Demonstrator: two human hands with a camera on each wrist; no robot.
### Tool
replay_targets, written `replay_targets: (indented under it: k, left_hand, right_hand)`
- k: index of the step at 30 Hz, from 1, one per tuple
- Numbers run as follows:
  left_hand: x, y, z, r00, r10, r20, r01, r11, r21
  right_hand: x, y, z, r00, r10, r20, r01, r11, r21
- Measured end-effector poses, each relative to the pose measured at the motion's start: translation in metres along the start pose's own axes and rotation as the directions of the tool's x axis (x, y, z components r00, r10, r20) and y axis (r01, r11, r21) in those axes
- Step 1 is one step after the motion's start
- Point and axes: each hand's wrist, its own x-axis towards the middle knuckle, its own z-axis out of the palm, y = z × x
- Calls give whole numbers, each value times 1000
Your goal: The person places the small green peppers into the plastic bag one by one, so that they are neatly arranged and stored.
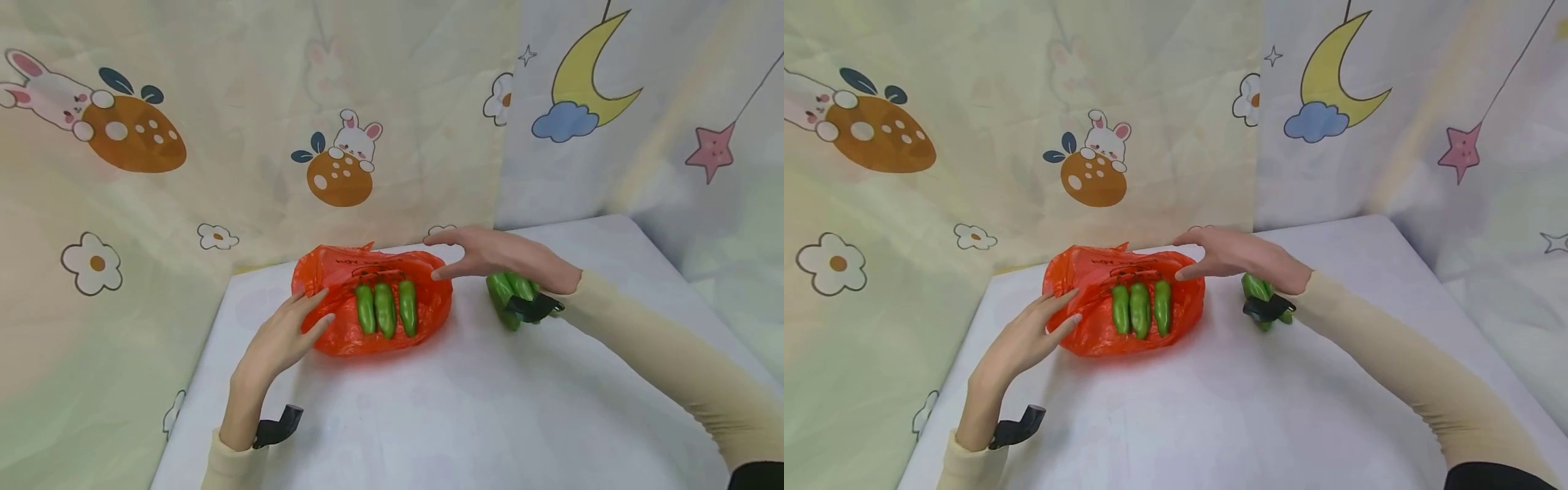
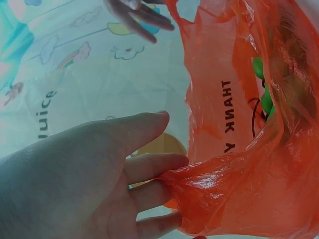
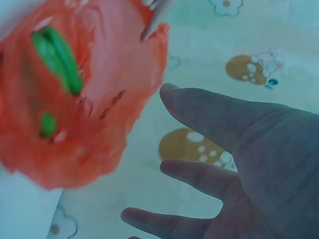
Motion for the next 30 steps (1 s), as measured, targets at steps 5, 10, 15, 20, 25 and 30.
replay_targets:
  k: [5,10,15,20,25,30]
  left_hand:
    - [-1,-1,0,1000,-10,1,10,1000,0]
    - [-1,-2,0,1000,-11,6,11,1000,-6]
    - [-1,-3,-2,1000,-8,15,8,1000,-11]
    - [-1,-3,-3,1000,-6,16,6,1000,-11]
    - [-1,-3,-2,1000,-13,16,13,1000,-16]
    - [-1,-3,-2,1000,-14,17,14,1000,-18]
  right_hand:
    - [-5,23,-2,1000,1,-17,-2,999,-32]
    - [-9,46,-1,999,40,-5,-40,995,-94]
    - [-8,72,1,994,100,46,-90,981,-173]
    - [-10,96,2,989,127,69,-110,972,-210]
    - [-13,112,1,986,151,73,-133,968,-212]
    - [-18,127,2,983,169,76,-149,965,-216]
